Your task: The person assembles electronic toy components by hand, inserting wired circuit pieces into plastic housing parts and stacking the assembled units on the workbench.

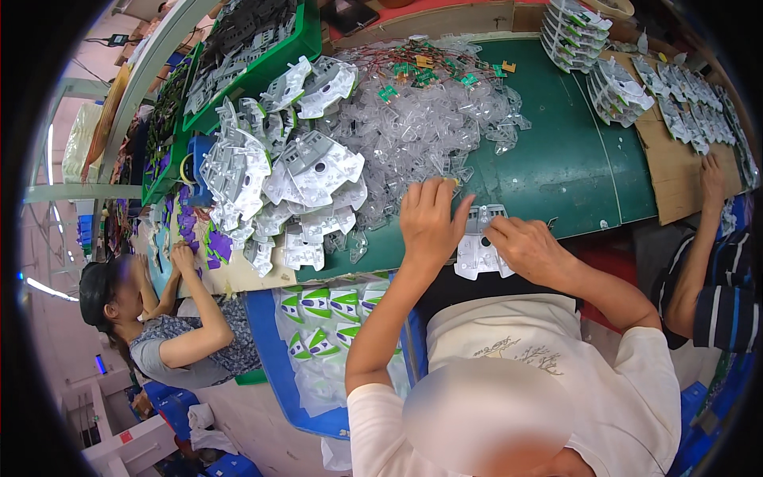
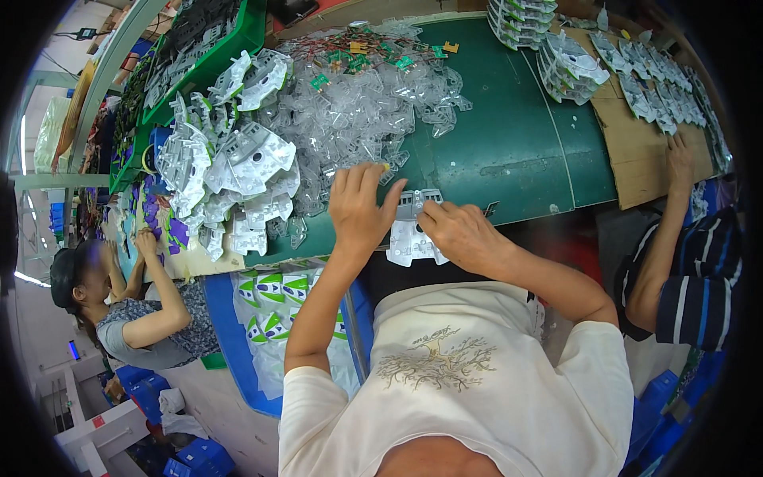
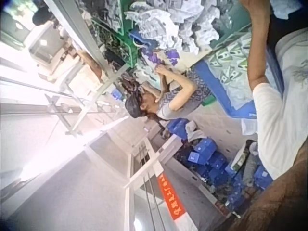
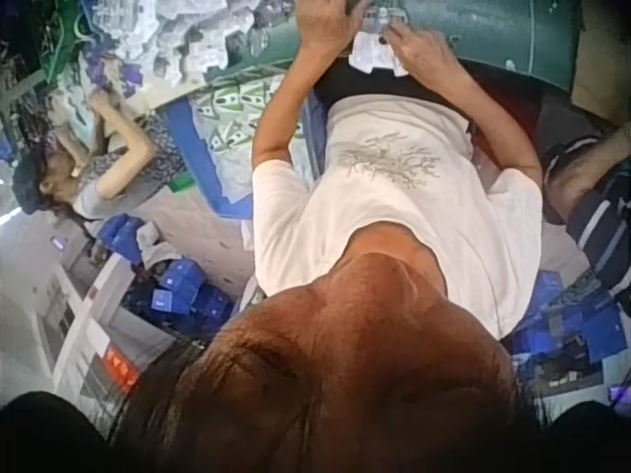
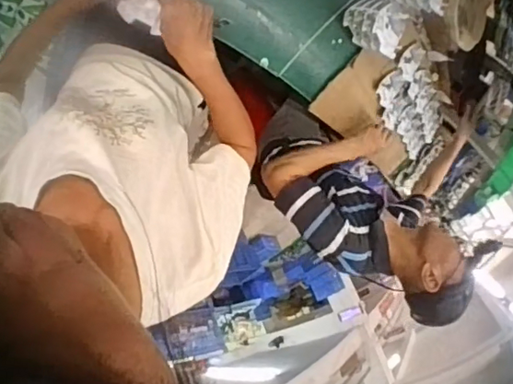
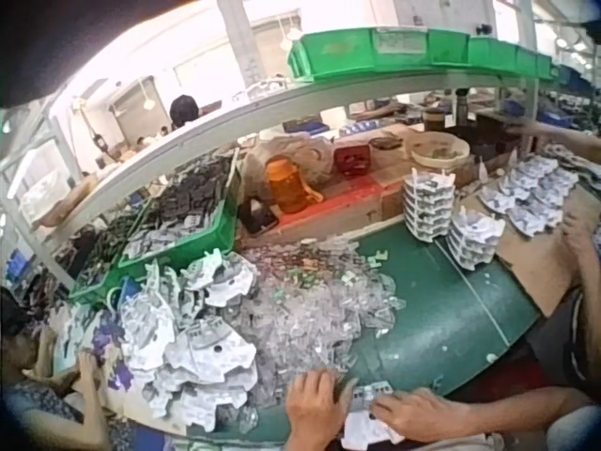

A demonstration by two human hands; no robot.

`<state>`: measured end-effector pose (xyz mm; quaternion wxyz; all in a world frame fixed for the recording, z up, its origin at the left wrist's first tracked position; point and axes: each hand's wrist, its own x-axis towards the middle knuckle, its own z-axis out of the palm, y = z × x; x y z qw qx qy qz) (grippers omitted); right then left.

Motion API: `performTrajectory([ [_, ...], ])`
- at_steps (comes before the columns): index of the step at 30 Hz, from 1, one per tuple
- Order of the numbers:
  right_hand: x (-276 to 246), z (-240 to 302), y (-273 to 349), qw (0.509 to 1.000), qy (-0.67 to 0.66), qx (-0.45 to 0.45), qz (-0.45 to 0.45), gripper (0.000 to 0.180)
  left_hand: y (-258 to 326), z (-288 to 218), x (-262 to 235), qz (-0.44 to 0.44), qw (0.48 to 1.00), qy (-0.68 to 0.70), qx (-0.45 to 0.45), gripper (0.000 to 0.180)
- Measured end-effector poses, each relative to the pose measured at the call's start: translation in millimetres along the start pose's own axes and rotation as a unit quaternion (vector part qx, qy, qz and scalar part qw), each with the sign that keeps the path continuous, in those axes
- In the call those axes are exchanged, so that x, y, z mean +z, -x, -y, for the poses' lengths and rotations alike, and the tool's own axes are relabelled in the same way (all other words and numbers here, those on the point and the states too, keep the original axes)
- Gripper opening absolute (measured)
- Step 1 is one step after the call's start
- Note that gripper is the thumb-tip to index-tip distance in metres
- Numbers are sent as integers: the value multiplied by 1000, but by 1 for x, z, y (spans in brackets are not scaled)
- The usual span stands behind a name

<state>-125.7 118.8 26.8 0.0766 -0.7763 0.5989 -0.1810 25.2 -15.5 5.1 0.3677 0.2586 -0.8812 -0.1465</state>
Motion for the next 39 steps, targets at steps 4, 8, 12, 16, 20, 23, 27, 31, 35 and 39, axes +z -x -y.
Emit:
performTrajectory([
  [4, -4, -3, 6, 1000, -5, 15, -1, 19, -1, 2, 12, 44, 997, -60, -29, 27],
  [8, -16, -16, 14, 998, -12, 47, 30, 31, 23, 4, -6, 76, 996, -49, 24, 33],
  [12, -13, -21, 16, 999, 4, 21, -28, 26, 38, 0, -15, 36, 995, -89, 29, 27],
  [16, -8, -23, 18, 999, -13, 22, -41, 26, 34, -18, -20, 63, 994, -42, -76, 25],
  [20, -12, -26, 17, 999, -21, 24, -24, 27, 40, -22, -26, 113, 987, -43, -109, 25],
  [23, -13, -31, 17, 999, -26, -2, -32, 27, 46, -25, -35, 125, 987, -3, -105, 25],
  [27, -14, -36, 15, 1000, -12, -18, -16, 28, 44, -33, -26, 85, 988, 109, -70, 29],
  [31, -14, -35, 15, 1000, 2, -24, -2, 26, 30, -31, -8, 115, 984, 120, 61, 31],
  [35, -9, -40, 16, 998, -20, -44, -38, 26, 24, -32, -2, 145, 981, 82, 103, 27],
  [39, -9, -38, 13, 994, -54, -17, -90, 16, 27, -28, 5, 177, 975, 40, 131, 33],
])
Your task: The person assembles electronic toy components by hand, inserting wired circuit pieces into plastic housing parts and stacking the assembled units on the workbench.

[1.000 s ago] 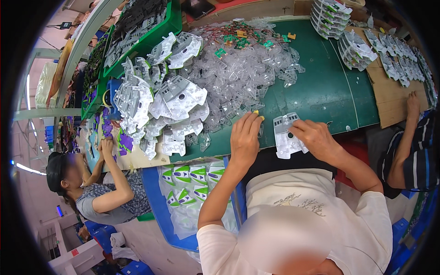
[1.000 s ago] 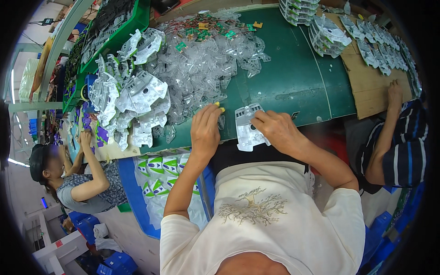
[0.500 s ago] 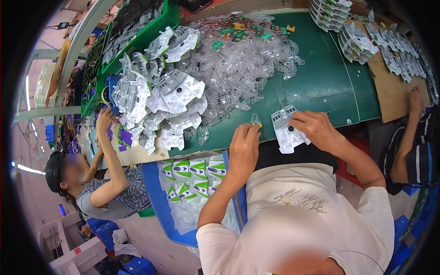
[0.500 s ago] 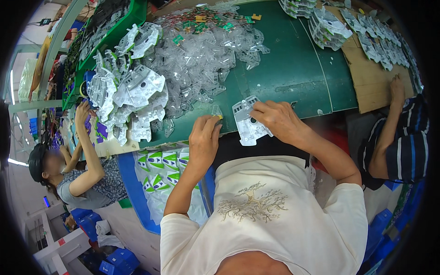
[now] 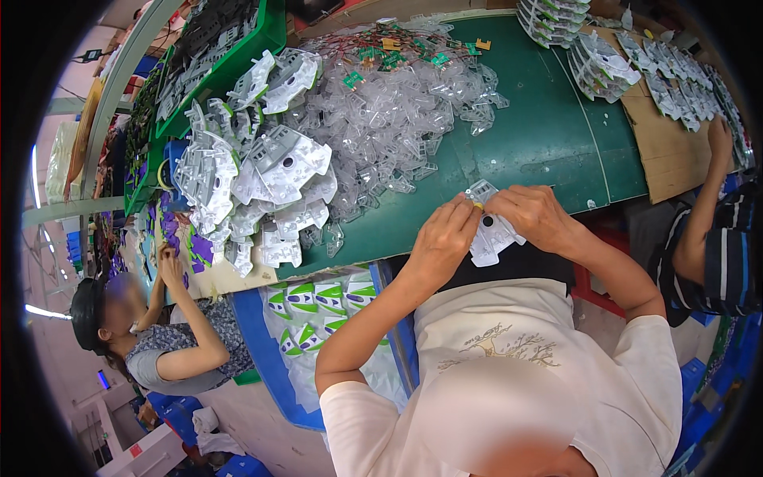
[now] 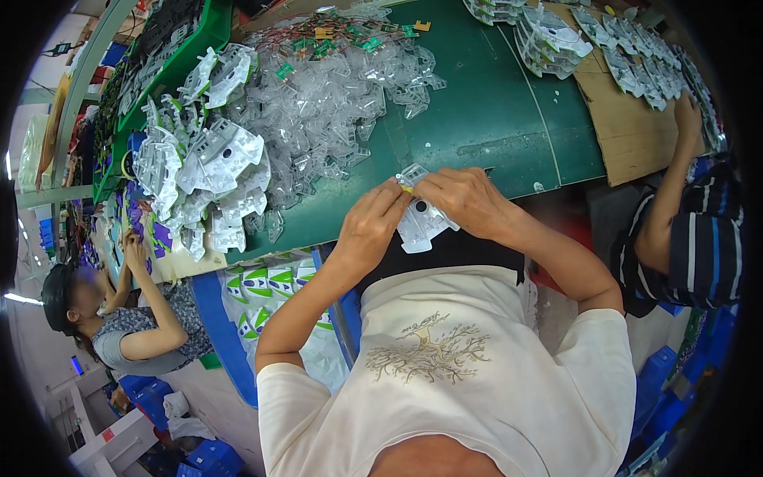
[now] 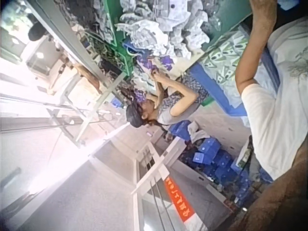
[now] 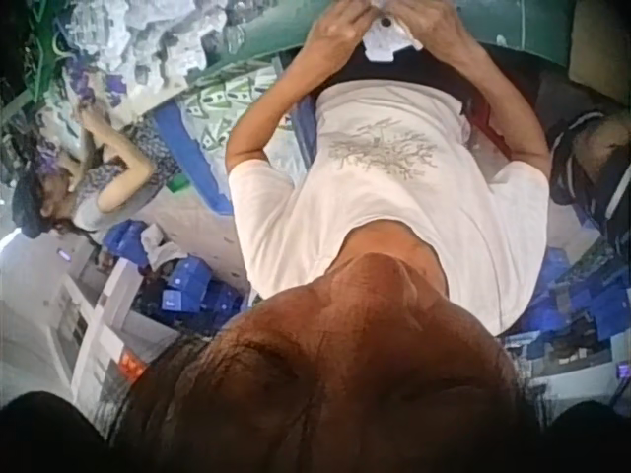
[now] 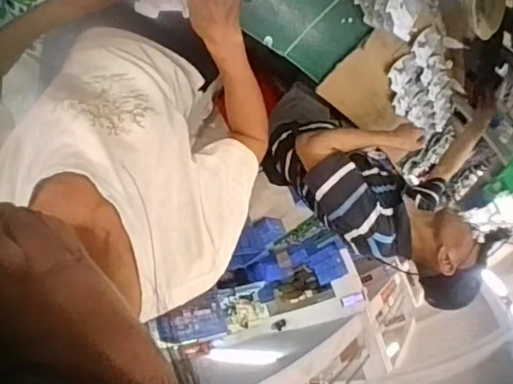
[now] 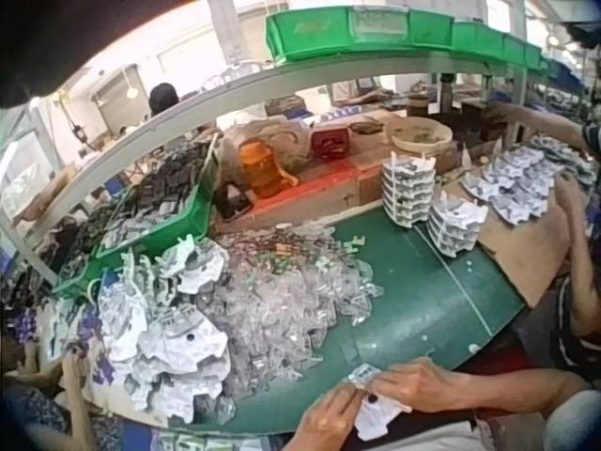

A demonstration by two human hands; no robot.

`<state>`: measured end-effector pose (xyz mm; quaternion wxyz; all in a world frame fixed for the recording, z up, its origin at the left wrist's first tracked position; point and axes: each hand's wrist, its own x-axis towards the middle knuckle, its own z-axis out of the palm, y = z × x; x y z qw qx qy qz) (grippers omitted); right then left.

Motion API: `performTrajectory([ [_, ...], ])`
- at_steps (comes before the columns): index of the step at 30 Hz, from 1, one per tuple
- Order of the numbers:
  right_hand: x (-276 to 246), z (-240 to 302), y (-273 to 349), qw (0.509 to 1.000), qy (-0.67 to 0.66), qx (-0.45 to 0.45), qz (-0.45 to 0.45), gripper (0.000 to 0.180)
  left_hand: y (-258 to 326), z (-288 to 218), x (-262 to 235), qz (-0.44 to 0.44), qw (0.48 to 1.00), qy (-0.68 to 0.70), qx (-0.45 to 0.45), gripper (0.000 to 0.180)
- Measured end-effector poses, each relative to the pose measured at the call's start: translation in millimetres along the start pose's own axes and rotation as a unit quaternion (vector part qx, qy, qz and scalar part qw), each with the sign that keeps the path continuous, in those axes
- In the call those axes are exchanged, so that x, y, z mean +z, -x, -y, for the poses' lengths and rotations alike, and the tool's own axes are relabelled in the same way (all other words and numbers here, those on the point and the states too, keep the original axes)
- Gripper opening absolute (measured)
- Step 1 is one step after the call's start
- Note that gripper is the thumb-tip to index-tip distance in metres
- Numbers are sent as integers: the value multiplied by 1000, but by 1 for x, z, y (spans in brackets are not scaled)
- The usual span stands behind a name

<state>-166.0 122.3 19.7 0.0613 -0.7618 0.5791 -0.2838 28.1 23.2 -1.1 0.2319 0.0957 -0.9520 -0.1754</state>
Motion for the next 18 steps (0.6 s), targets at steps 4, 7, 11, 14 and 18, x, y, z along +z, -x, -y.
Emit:
performTrajectory([
  [4, 1, -4, -3, 1000, -7, 26, -5, 13, -9, -3, 6, -20, 999, 22, -40, 27],
  [7, 0, -3, -4, 993, -63, 98, -22, 10, -6, 0, 7, -61, 996, 47, -47, 26],
  [11, -13, 4, 1, 985, -81, 150, 17, 19, 0, -2, 19, -126, 981, 115, -94, 32],
  [14, -24, 8, 13, 981, -101, 161, 47, 27, -1, -6, 22, -150, 967, 161, -126, 43],
  [18, -26, 11, 19, 982, -84, 156, 60, 28, -7, -1, 22, -106, 969, 204, -94, 62],
])
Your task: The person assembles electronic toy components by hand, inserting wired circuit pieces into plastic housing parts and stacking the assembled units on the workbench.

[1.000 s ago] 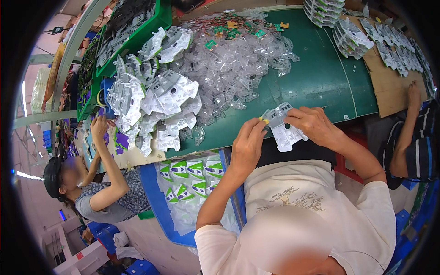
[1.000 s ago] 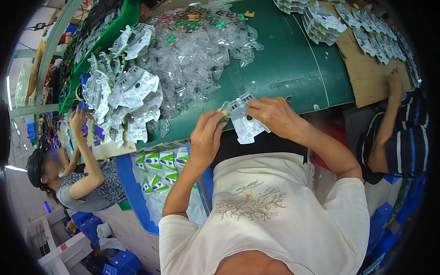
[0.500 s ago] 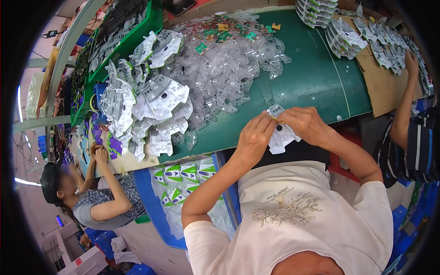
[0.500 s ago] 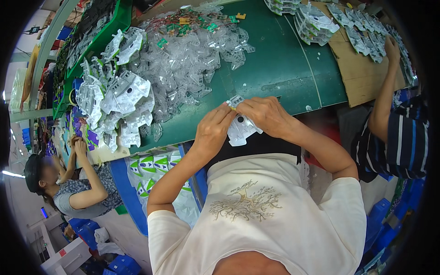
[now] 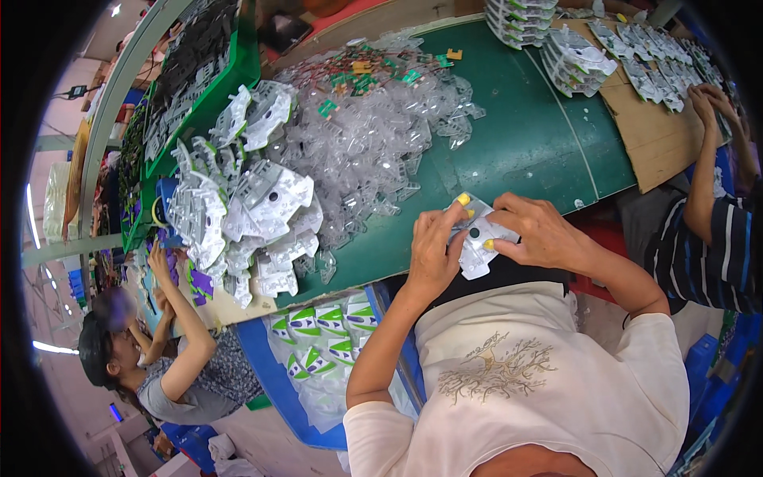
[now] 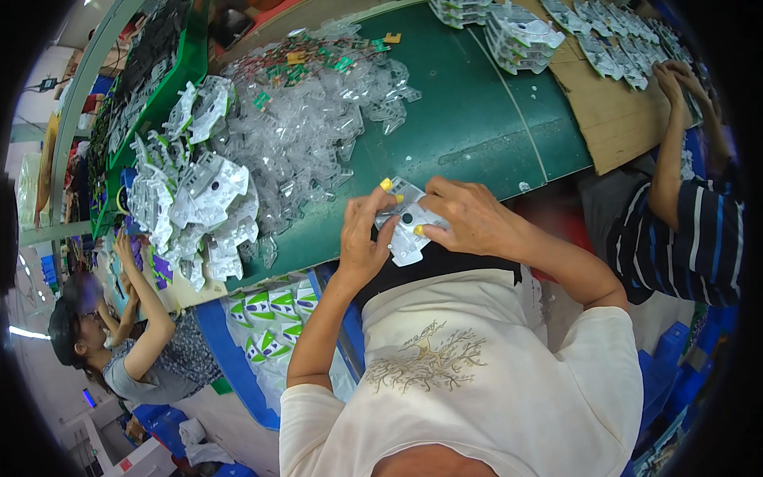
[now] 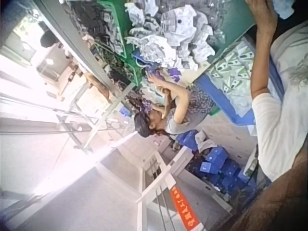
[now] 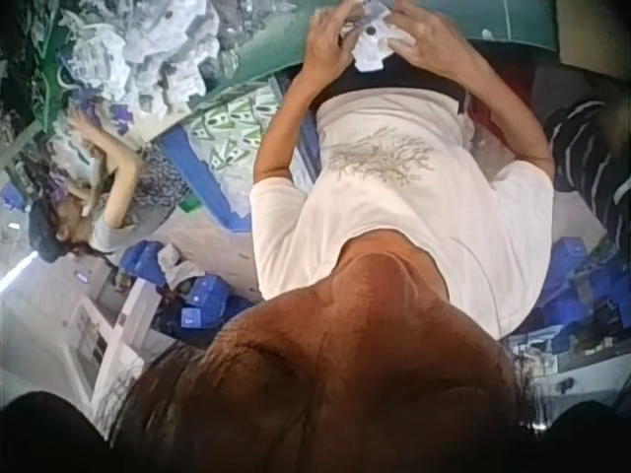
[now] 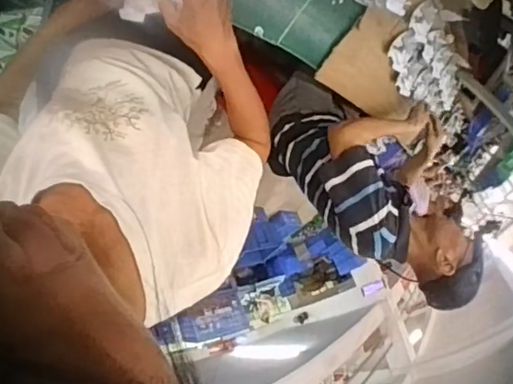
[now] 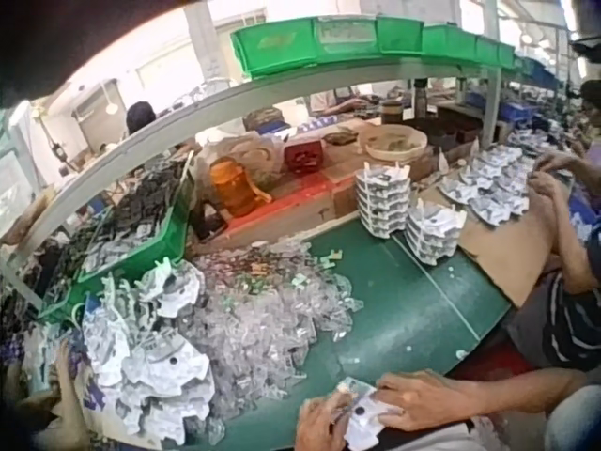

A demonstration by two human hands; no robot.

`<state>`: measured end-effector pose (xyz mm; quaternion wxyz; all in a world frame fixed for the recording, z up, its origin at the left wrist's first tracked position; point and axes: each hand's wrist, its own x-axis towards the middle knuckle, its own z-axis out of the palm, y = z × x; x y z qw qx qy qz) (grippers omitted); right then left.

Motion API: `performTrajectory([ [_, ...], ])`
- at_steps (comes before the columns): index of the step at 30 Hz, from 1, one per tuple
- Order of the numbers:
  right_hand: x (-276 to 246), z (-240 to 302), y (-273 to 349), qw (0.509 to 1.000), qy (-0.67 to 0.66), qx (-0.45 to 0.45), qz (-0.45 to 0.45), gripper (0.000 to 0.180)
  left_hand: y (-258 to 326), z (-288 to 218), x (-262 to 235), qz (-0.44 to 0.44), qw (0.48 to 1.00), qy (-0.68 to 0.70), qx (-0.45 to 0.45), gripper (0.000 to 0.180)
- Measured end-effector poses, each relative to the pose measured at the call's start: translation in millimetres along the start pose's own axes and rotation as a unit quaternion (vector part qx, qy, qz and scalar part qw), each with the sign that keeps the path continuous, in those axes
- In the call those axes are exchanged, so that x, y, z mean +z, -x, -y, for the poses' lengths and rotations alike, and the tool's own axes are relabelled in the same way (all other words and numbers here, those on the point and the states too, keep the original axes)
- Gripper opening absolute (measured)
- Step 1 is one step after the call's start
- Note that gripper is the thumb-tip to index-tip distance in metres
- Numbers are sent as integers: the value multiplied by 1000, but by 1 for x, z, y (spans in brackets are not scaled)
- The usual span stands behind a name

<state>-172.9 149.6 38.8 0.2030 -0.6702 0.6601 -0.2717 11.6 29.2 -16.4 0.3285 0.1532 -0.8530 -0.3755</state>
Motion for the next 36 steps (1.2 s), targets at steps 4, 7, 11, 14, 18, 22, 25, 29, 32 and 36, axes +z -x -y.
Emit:
performTrajectory([
  [4, -3, 6, -3, 1000, 15, -7, -8, 23, -6, 2, -12, 110, 993, -40, 25, 65],
  [7, -21, 10, -3, 984, -174, 30, -18, 23, -10, -3, -16, 141, 989, -41, 2, 66],
  [11, -17, 22, 3, 987, -143, -10, -66, 25, -6, -3, -13, 122, 992, -35, -12, 70],
  [14, 12, 23, 14, 983, 17, -89, -161, 23, -5, -3, -8, 95, 995, -35, -25, 70],
  [18, 39, 21, 26, 977, 117, -84, -160, 23, -5, -5, -4, 75, 997, -20, -13, 69],
  [22, 28, 23, 25, 982, 20, -45, -180, 25, -4, -2, -7, 93, 995, -20, -30, 67],
  [25, 27, 7, 33, 972, 5, -5, -236, 23, 2, -3, -10, 100, 994, -30, -44, 64],
  [29, 44, -9, 42, 965, -143, 102, -196, 21, 2, -8, -8, 97, 994, -35, -26, 58],
  [32, 40, -11, 37, 954, -173, 104, -223, 19, 0, -17, -15, 29, 999, 3, -30, 40],
  [36, -35, -46, 25, 927, -121, 158, -318, 17, -2, -24, -39, -51, 997, -58, 21, 26],
])
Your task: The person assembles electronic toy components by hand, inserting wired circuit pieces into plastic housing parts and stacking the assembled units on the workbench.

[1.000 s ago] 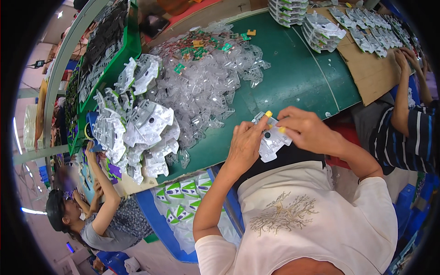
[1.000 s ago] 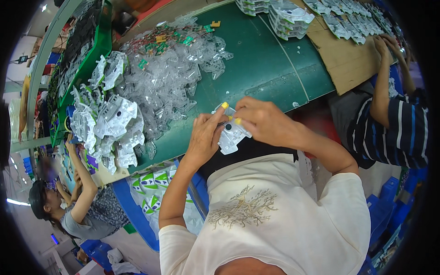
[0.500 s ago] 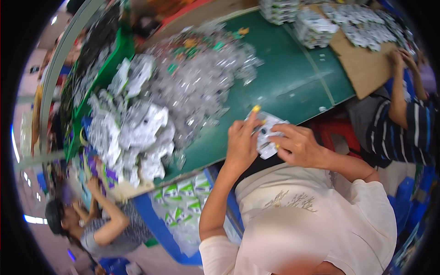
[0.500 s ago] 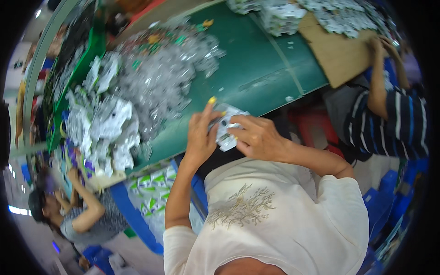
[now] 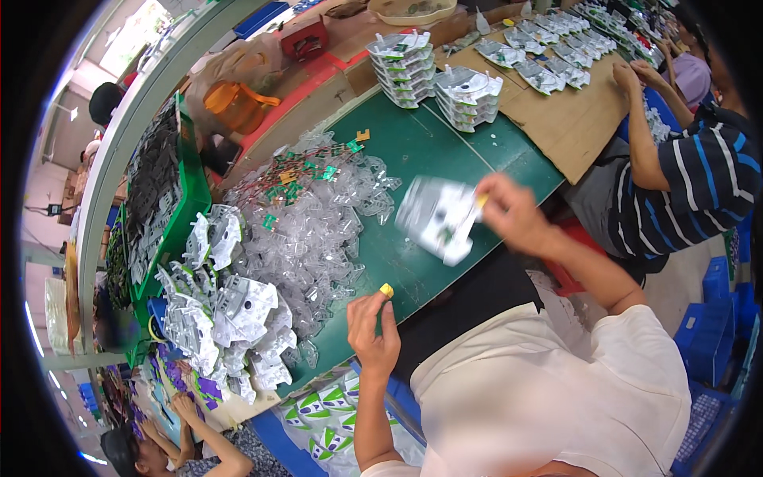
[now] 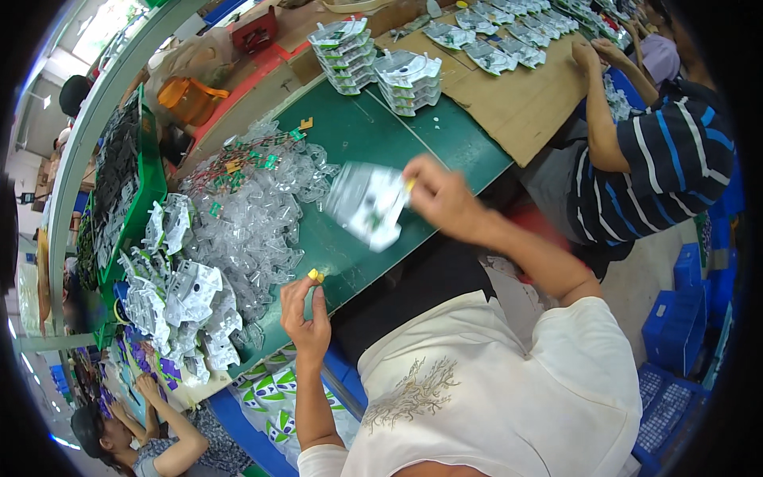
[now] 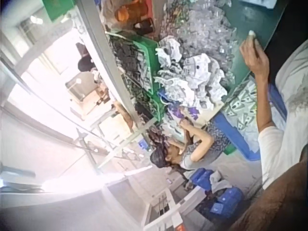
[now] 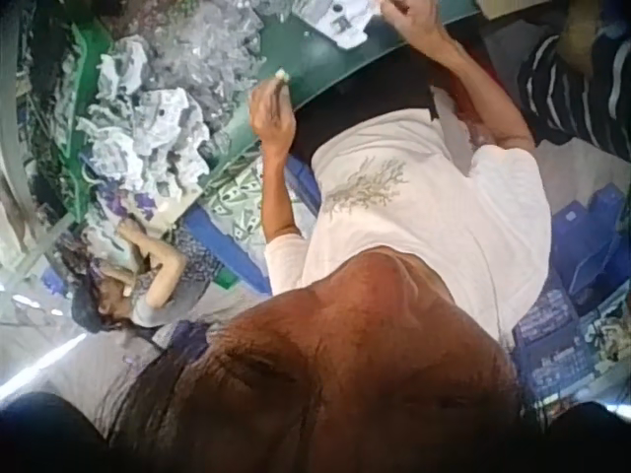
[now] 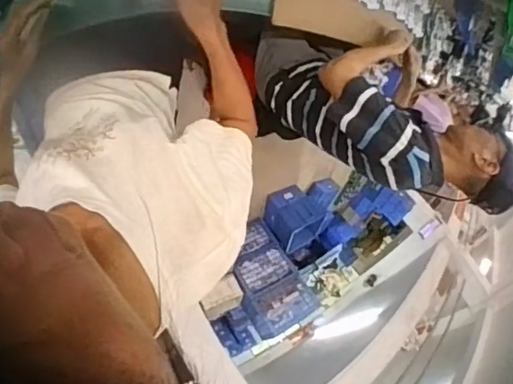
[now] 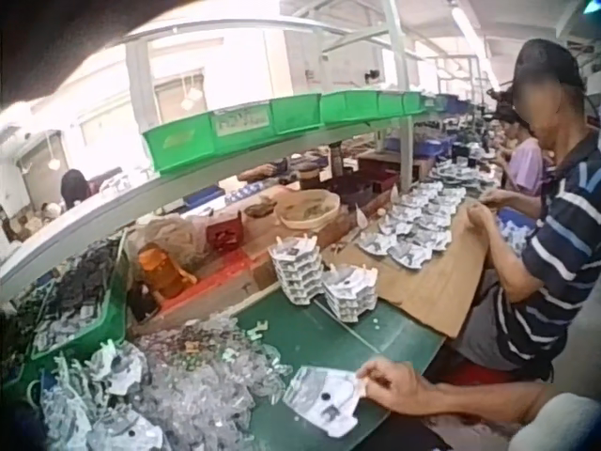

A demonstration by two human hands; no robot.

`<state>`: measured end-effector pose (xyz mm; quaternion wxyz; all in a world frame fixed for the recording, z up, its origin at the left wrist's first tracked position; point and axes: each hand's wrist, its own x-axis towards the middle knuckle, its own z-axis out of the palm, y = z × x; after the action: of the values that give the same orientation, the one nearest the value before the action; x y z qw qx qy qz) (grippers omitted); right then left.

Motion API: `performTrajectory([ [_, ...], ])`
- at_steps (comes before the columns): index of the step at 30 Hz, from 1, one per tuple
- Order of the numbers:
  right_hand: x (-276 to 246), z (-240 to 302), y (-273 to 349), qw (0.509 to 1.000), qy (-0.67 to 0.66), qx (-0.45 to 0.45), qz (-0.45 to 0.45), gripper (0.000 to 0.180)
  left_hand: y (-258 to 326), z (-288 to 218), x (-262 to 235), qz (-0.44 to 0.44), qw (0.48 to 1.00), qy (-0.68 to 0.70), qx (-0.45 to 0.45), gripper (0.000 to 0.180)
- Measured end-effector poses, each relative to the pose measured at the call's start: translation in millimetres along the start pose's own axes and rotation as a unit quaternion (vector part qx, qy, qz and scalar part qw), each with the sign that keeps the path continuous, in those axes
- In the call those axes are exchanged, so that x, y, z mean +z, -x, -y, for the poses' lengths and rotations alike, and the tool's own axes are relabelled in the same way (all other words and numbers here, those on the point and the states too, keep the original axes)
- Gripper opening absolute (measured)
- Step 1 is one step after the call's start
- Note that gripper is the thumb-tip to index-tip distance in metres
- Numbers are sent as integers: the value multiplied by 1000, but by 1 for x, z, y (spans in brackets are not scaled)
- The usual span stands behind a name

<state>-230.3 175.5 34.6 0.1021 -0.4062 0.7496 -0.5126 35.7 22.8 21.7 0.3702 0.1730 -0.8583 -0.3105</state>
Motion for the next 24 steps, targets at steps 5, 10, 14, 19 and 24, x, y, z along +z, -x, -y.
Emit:
performTrajectory([
  [5, -76, -34, -108, 994, -47, -16, -103, 16, 18, 13, 1, 58, 995, 23, -78, 20],
  [10, -89, -58, -163, 989, -11, 39, -144, 16, 24, 19, 10, 66, 994, 12, -89, 18],
  [14, -82, -69, -165, 984, -36, 47, -166, 21, 26, 20, 14, 56, 994, 11, -91, 17],
  [19, -57, -55, -133, 965, -11, -64, -255, 19, 26, 21, 18, 40, 997, 13, -69, 18],
  [24, 23, -7, -95, 991, 3, -132, 29, 21, 26, 23, 17, 35, 997, 11, -64, 21],
])
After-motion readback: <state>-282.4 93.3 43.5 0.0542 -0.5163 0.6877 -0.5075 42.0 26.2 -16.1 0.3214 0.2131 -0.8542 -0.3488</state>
